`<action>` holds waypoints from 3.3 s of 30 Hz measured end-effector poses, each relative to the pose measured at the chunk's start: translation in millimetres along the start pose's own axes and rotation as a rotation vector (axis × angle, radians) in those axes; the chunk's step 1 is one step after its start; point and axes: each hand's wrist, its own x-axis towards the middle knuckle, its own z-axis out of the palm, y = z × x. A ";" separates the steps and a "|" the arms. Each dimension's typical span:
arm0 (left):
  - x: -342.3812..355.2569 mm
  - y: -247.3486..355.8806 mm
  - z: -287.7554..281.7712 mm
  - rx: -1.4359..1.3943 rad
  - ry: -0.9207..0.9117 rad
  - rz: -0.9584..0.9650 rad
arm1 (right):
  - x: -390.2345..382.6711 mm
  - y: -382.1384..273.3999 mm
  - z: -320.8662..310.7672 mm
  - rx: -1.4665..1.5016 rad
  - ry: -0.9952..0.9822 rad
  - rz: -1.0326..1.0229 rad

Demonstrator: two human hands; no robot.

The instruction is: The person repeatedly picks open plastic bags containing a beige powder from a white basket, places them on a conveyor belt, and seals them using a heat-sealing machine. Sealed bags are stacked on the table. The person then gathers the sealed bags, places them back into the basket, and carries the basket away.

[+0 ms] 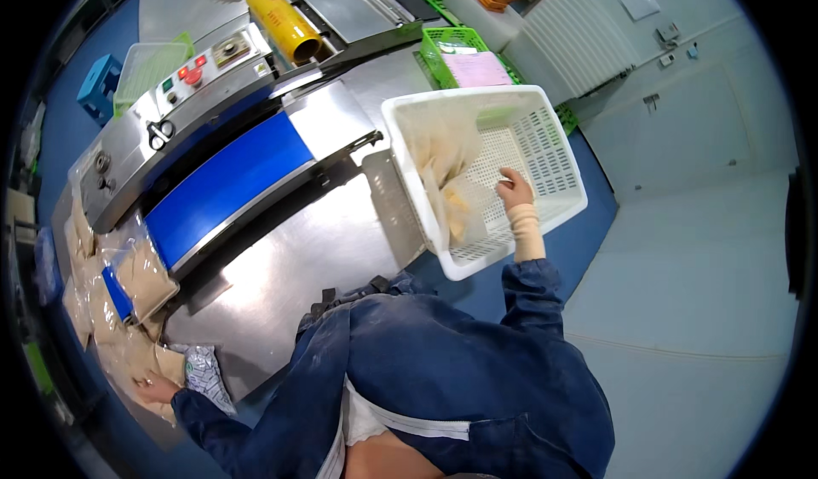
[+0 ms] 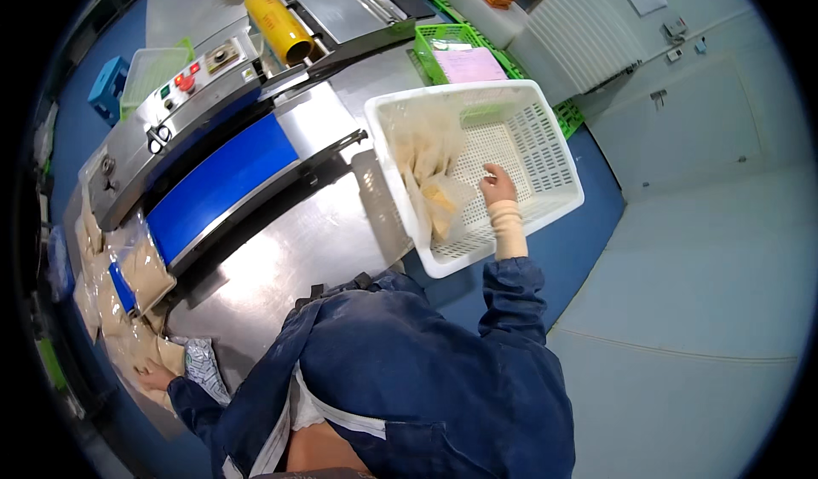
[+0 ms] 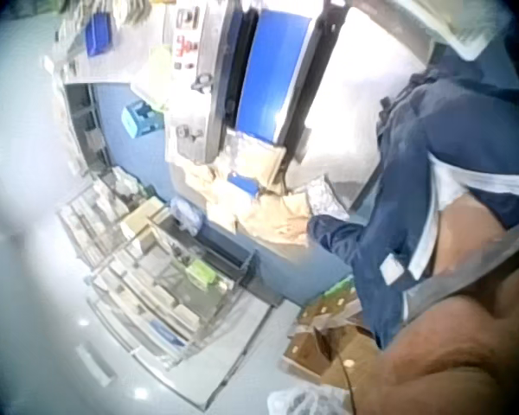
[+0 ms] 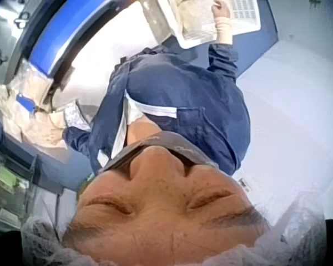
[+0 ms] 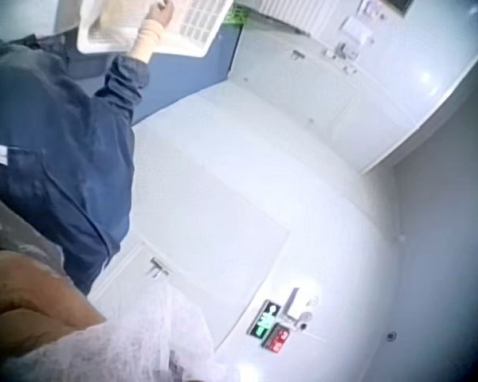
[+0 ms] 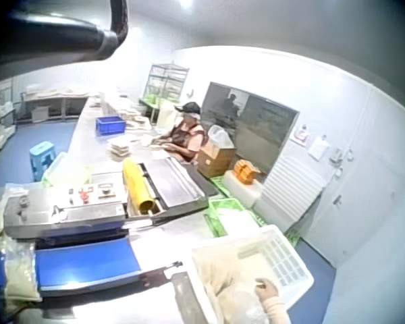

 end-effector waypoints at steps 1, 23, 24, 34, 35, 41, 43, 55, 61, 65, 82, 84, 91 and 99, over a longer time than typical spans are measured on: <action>1.0 65.4 4.4 -0.252 -0.090 -0.089 | -2.0 8.6 6.9 0.041 -0.024 0.001; -237.9 534.1 15.0 -1.065 -1.215 0.463 | 65.9 -27.9 65.5 -0.248 -0.166 0.108; -242.3 536.8 15.3 -1.055 -1.232 0.467 | 65.3 -27.3 65.3 -0.224 -0.160 0.074; -269.7 560.0 10.3 -1.036 -1.316 0.489 | 79.6 5.7 37.3 0.043 -0.126 -0.066; -271.8 560.9 9.5 -1.034 -1.319 0.496 | 83.2 9.8 41.0 0.036 -0.083 -0.094; -280.9 561.4 6.7 -1.031 -1.358 0.467 | 96.5 14.8 66.9 -0.054 -0.141 -0.214; -281.8 561.4 4.4 -1.016 -1.361 0.464 | 104.5 13.2 71.1 -0.101 -0.163 -0.199; -282.8 558.3 6.8 -1.057 -1.335 0.357 | 141.4 24.1 61.9 0.083 -0.078 -0.043; -286.2 555.3 16.2 -1.041 -1.364 0.347 | 130.4 29.5 19.5 -0.008 0.010 -0.171; -272.1 563.1 23.8 -1.051 -1.309 0.433 | 121.2 7.5 -23.6 0.145 0.139 -0.361; -130.9 607.6 14.3 -1.624 -1.760 -0.034 | 42.5 -213.4 2.8 0.808 -0.747 -0.640; -121.2 589.6 19.2 -1.651 -1.590 -0.219 | 45.4 -224.7 25.4 0.915 -0.765 -0.489; -111.1 544.6 65.4 -1.667 -1.309 -0.419 | 52.7 -247.1 72.1 0.877 -0.739 -0.460; -123.0 504.3 139.3 -1.480 -1.249 -0.503 | 101.8 -232.4 155.3 0.812 -0.659 -0.226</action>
